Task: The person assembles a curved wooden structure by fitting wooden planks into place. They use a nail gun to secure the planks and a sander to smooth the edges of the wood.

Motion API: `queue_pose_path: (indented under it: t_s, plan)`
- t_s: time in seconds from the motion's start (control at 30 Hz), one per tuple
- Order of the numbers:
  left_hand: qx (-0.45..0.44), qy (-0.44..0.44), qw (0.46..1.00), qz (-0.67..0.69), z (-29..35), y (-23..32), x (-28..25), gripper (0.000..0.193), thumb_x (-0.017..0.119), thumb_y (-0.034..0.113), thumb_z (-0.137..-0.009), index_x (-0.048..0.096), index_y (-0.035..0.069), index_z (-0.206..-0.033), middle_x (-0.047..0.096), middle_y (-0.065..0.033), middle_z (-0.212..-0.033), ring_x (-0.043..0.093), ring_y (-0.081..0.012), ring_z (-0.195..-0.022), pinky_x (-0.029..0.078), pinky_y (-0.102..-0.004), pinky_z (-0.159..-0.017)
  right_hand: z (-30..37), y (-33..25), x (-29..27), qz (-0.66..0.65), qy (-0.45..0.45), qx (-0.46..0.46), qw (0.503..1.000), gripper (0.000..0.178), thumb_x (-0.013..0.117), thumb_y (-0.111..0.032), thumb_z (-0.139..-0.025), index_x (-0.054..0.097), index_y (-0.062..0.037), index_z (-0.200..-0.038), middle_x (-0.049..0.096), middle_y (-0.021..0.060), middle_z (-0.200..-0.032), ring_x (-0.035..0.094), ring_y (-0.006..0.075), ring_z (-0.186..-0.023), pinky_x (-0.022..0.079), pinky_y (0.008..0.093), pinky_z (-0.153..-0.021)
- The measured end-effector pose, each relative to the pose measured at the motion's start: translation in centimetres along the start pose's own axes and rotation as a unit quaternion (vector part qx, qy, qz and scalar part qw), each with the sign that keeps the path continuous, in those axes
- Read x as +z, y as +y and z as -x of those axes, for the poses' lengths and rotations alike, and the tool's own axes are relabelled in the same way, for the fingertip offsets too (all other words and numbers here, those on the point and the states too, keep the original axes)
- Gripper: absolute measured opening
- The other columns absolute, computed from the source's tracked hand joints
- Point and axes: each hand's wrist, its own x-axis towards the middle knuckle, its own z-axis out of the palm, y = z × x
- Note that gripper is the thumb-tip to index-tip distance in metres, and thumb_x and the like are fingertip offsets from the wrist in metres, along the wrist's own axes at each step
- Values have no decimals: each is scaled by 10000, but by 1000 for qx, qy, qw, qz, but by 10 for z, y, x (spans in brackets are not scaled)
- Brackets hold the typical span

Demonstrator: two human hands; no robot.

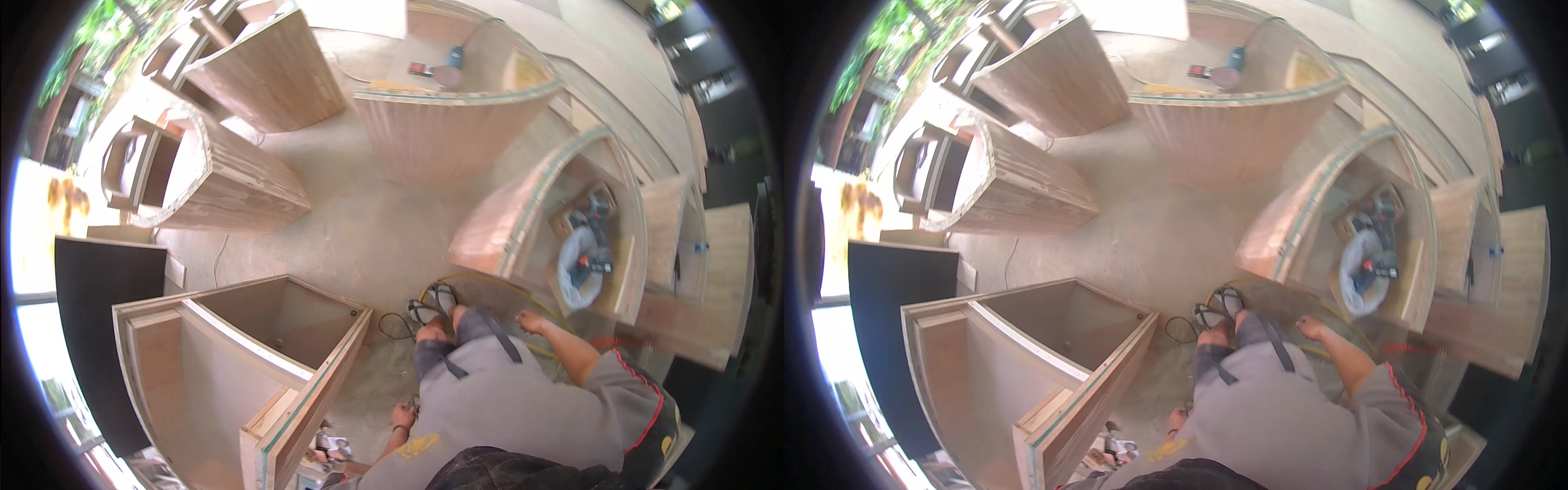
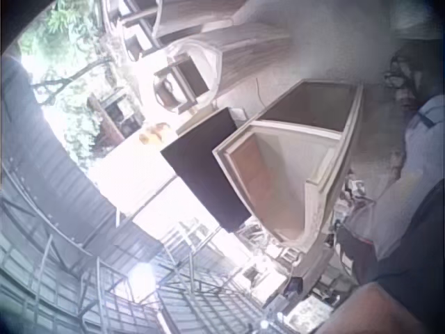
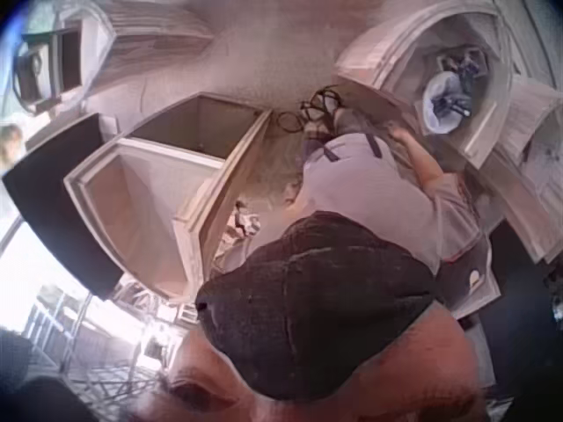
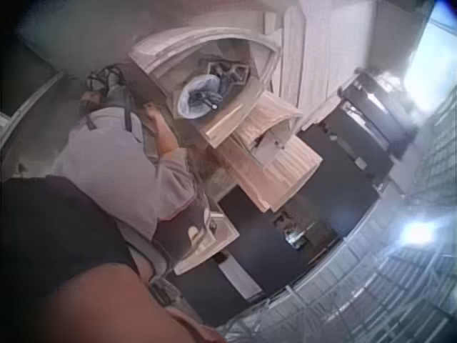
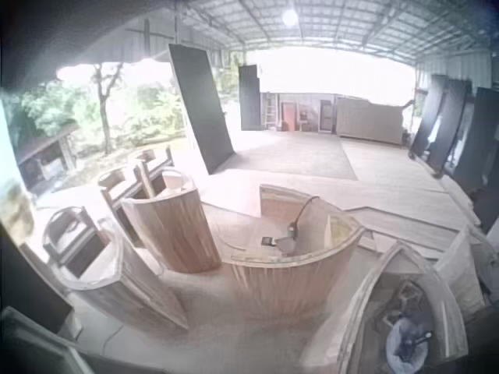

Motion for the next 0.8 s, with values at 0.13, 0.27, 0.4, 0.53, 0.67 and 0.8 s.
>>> queue_pose_path:
  t_s: [0.13,0.27,0.4,0.53,0.67,0.8]
  plan:
    - [55,-39,995,-71,-1,12,-49,506,740,461,-915,711,-17,-1079,748,-200,-1018,730,-334,-906,571,-429,-816,45,80,67,114,37,-56,991,394,565,-346,-930,697,-80,-1190,727,219,-1139,711,379,-1050,553,470,-891]
    - [89,-52,992,-67,-35,39,-75,487,736,441,-921,709,-18,-1082,748,-194,-1013,730,-323,-897,573,-421,-807,88,97,115,111,-27,-21,993,402,555,-358,-940,697,-78,-1192,727,219,-1141,710,381,-1055,552,473,-894]
    - [123,-49,989,-61,-74,74,-104,467,732,421,-928,708,-18,-1085,749,-187,-1007,730,-312,-888,575,-413,-797,83,52,120,74,4,-64,995,411,546,-370,-950,698,-76,-1194,726,220,-1143,708,382,-1061,551,476,-896]
    - [167,-52,981,-85,-109,112,-133,448,728,401,-934,706,-19,-1088,749,-181,-1002,731,-301,-879,577,-405,-787,78,-22,102,-43,59,-118,990,421,536,-382,-959,698,-74,-1196,726,220,-1144,707,384,-1066,550,480,-898]
    - [179,-58,980,-59,-123,143,-139,429,724,381,-940,704,-19,-1091,749,-174,-997,731,-290,-869,579,-397,-778,85,-60,84,-67,71,-131,987,431,526,-394,-969,698,-71,-1198,725,220,-1146,705,386,-1071,549,483,-900]
    - [201,-61,975,-72,-136,174,-158,409,721,362,-946,703,-20,-1094,750,-167,-991,731,-279,-860,581,-389,-768,80,-19,130,-43,72,-102,991,442,516,-406,-979,698,-69,-1200,725,221,-1147,704,387,-1076,548,486,-902]
